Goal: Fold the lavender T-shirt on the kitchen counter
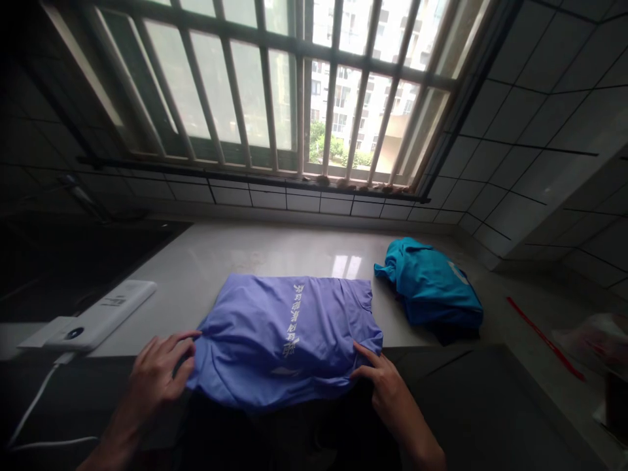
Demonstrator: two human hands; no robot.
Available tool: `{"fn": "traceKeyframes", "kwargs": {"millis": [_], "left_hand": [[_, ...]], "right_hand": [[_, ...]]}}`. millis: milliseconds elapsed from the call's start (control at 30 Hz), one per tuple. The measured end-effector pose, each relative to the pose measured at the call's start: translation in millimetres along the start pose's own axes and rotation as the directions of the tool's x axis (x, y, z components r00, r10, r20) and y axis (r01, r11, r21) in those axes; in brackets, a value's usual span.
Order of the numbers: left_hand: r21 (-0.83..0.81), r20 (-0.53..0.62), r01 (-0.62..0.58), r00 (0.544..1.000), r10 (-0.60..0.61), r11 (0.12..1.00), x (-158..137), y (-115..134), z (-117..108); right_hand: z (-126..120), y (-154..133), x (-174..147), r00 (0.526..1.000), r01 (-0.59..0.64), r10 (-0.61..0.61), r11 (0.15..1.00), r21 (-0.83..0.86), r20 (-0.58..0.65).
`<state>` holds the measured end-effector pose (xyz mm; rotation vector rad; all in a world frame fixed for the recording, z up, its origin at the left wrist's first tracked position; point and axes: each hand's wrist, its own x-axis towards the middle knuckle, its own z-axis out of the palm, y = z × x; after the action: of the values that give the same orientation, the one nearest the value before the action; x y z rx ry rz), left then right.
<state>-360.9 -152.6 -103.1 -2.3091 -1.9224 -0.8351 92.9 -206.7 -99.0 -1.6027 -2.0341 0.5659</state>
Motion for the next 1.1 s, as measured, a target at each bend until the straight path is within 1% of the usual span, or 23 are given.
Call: {"fn": "traceKeyframes", "kwargs": {"millis": [33, 67, 100, 167, 200, 233, 267, 300, 367, 433, 500, 633, 733, 767, 800, 833, 867, 900, 933, 967, 1000, 1033, 1100], "left_hand": [[0.036, -0.034, 0.039, 0.999, -0.038, 0.999, 3, 2, 3], [0.062, -0.047, 0.057, 0.997, -0.054, 0.996, 7, 5, 9], [0.079, -0.039, 0.048, 0.998, -0.045, 0.996, 13, 7, 15], [0.093, 0.02, -0.019, 1.0, 0.017, 0.995, 25, 11, 31], [0.092, 0.051, -0.05, 0.998, 0.045, 0.994, 32, 12, 39], [0.088, 0.076, -0.067, 0.995, 0.06, 0.994, 38, 12, 46], [0.079, 0.097, -0.07, 0.993, 0.062, 0.994, 44, 11, 52], [0.065, 0.116, -0.066, 0.992, 0.058, 0.996, 49, 9, 56], [0.034, 0.149, -0.053, 0.988, 0.047, 0.998, 61, 6, 61], [0.022, 0.167, -0.043, 0.985, 0.039, 0.999, 74, 3, 64], [0.028, 0.176, -0.037, 0.984, 0.031, 0.999, 92, 4, 67], [0.042, 0.194, -0.008, 0.981, 0.0, 0.999, 136, 10, 72], [0.034, 0.23, 0.033, 0.972, -0.04, 0.999, 159, 17, 67], [0.029, 0.236, 0.036, 0.971, -0.042, 0.999, 159, 18, 62], [0.011, 0.236, 0.023, 0.971, -0.025, 1.0, 157, 17, 58], [-0.024, 0.232, -0.011, 0.973, 0.017, 1.0, 150, 16, 52], [-0.077, 0.227, -0.068, 0.97, 0.083, 0.995, 141, 13, 48], [-0.146, 0.221, -0.136, 0.961, 0.167, 0.98, 130, 10, 43], [-0.219, 0.228, -0.21, 0.939, 0.259, 0.953, 118, 6, 41], [-0.278, 0.241, -0.27, 0.91, 0.339, 0.922, 107, 2, 39], [-0.316, 0.25, -0.302, 0.888, 0.386, 0.899, 98, -2, 39], [-0.338, 0.255, -0.317, 0.875, 0.41, 0.886, 92, -5, 39], [-0.325, 0.242, -0.312, 0.885, 0.398, 0.892, 85, -6, 40]], "right_hand": [[-4, -1, 3, 0.999, -0.027, 0.027, 1.0, 0.004, -0.037], [-6, -2, 8, 0.992, -0.057, 0.057, 0.998, 0.002, -0.108], [-6, -4, 16, 0.975, -0.092, 0.089, 0.996, -0.009, -0.202], [-2, -8, 36, 0.915, -0.195, 0.155, 0.978, -0.07, -0.372], [2, -10, 48, 0.888, -0.261, 0.189, 0.957, -0.122, -0.419], [5, -11, 61, 0.876, -0.326, 0.224, 0.928, -0.181, -0.427], [8, -11, 73, 0.879, -0.375, 0.261, 0.896, -0.239, -0.399], [9, -10, 85, 0.891, -0.399, 0.293, 0.87, -0.289, -0.346], [8, -6, 107, 0.92, -0.384, 0.321, 0.855, -0.349, -0.227], [3, -1, 129, 0.933, -0.359, 0.321, 0.856, -0.371, -0.163], [-1, 2, 154, 0.928, -0.373, 0.339, 0.84, -0.394, -0.156], [-9, -1, 206, 0.892, -0.452, 0.418, 0.794, -0.407, -0.173], [-15, -7, 231, 0.883, -0.47, 0.427, 0.794, -0.387, -0.196], [-18, -8, 232, 0.89, -0.456, 0.403, 0.808, -0.374, -0.214], [-21, -7, 228, 0.907, -0.415, 0.35, 0.837, -0.357, -0.234], [-23, -4, 220, 0.933, -0.339, 0.268, 0.88, -0.334, -0.242], [-24, -1, 208, 0.959, -0.229, 0.161, 0.924, -0.305, -0.232], [-25, 4, 194, 0.978, -0.093, 0.037, 0.959, -0.269, -0.206], [-24, 10, 177, 0.986, 0.053, -0.086, 0.974, -0.221, -0.142], [-21, 16, 161, 0.985, 0.144, -0.158, 0.974, -0.173, -0.071], [-18, 21, 146, 0.983, 0.18, -0.184, 0.974, -0.14, -0.015], [-13, 25, 133, 0.982, 0.186, -0.186, 0.975, -0.12, 0.013], [-6, 28, 115, 0.99, 0.128, -0.133, 0.985, -0.116, -0.037]]}}
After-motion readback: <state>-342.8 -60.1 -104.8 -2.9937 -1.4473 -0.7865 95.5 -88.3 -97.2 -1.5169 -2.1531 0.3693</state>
